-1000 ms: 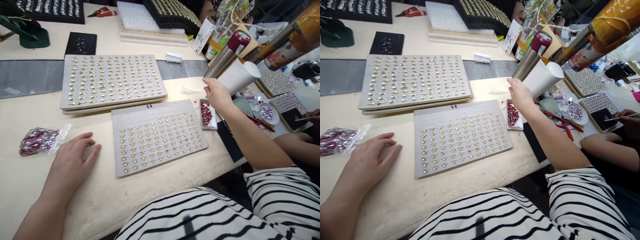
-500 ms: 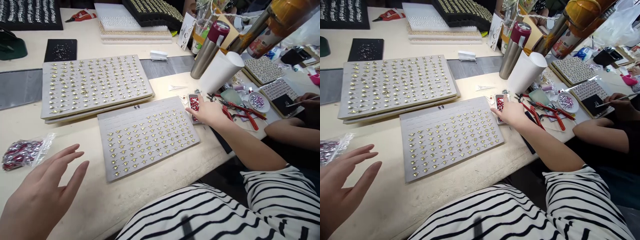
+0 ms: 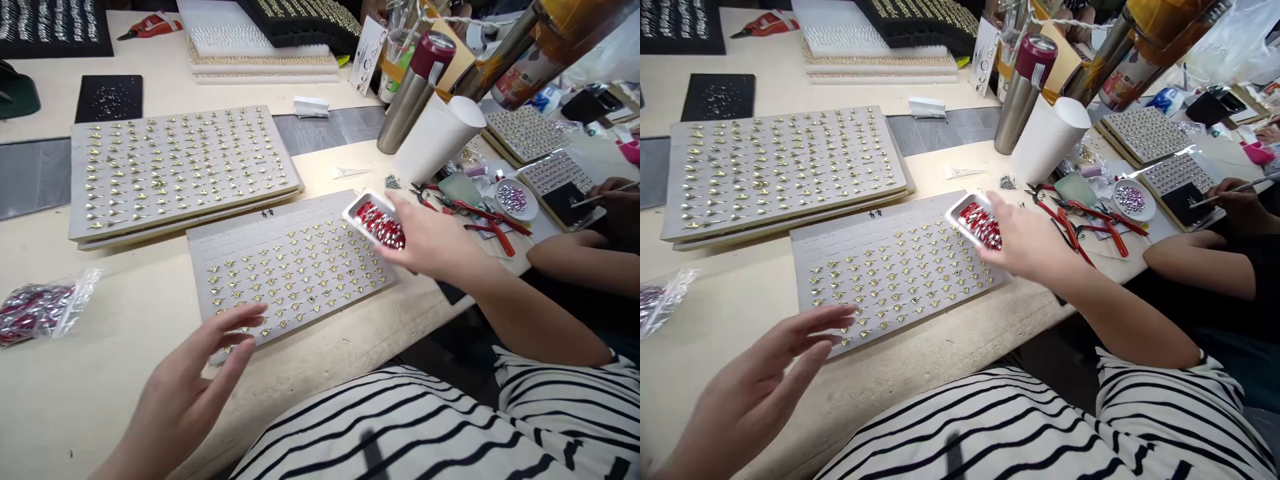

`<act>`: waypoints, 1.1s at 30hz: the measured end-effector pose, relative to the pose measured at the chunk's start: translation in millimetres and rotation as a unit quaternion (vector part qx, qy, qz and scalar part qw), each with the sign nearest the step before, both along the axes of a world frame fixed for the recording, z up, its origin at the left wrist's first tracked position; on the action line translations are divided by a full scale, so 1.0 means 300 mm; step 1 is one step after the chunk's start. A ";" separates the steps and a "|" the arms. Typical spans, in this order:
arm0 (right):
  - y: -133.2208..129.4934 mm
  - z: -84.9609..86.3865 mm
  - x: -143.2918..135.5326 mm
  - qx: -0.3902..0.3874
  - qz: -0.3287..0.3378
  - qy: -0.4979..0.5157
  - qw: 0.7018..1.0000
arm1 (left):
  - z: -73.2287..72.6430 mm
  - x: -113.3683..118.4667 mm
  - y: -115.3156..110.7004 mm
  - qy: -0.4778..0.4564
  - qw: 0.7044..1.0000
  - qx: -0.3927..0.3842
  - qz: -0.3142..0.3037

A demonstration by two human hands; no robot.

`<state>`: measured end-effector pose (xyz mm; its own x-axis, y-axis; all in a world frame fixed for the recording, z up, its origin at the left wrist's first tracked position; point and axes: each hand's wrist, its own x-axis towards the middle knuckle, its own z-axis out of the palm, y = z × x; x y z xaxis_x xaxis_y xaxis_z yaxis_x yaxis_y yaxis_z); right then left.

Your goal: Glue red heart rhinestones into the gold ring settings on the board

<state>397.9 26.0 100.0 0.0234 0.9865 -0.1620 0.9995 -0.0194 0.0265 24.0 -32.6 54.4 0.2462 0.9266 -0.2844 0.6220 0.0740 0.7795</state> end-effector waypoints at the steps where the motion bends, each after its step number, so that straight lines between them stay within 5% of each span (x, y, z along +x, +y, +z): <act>1: -0.040 0.014 -0.019 -0.020 0.036 0.026 0.999 | -0.003 0.031 0.003 -0.059 0.997 -0.049 0.011; 4: -0.144 0.022 -0.075 -0.079 0.166 0.133 0.974 | -0.023 0.113 0.009 -0.201 0.960 -0.191 0.021; 7: -0.215 -0.010 -0.119 -0.101 0.258 0.222 0.935 | -0.041 0.166 -0.001 -0.244 0.922 -0.298 0.026; 14: -0.250 -0.076 -0.116 -0.106 0.332 0.288 0.892 | -0.026 0.204 -0.071 -0.257 0.881 -0.388 0.084; 16: -0.207 -0.082 -0.056 -0.059 0.277 0.292 0.914 | -0.027 0.195 -0.085 -0.256 0.878 -0.390 0.103; 19: -0.105 -0.111 0.080 0.110 0.014 0.165 0.980 | -0.029 0.165 -0.102 -0.244 0.880 -0.389 0.121; 22: -0.014 -0.177 0.206 0.103 -0.129 -0.002 0.986 | -0.024 0.121 -0.117 -0.234 0.883 -0.379 0.145; 27: 0.042 -0.260 0.286 0.097 -0.125 -0.010 0.987 | -0.025 0.035 -0.130 -0.253 0.874 -0.354 0.214; 31: 0.022 -0.218 0.276 0.147 -0.079 0.038 0.985 | -0.013 -0.026 -0.111 -0.263 0.860 -0.342 0.272; 33: 0.000 -0.178 0.254 0.261 -0.051 0.198 0.943 | 0.001 -0.049 -0.089 -0.269 0.861 -0.321 0.287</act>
<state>474.2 26.0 46.5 0.1624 0.9303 0.3290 0.9208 -0.0231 -0.3893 9.1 -59.3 54.8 0.0566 0.6332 -0.7719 -0.0996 0.7729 0.6267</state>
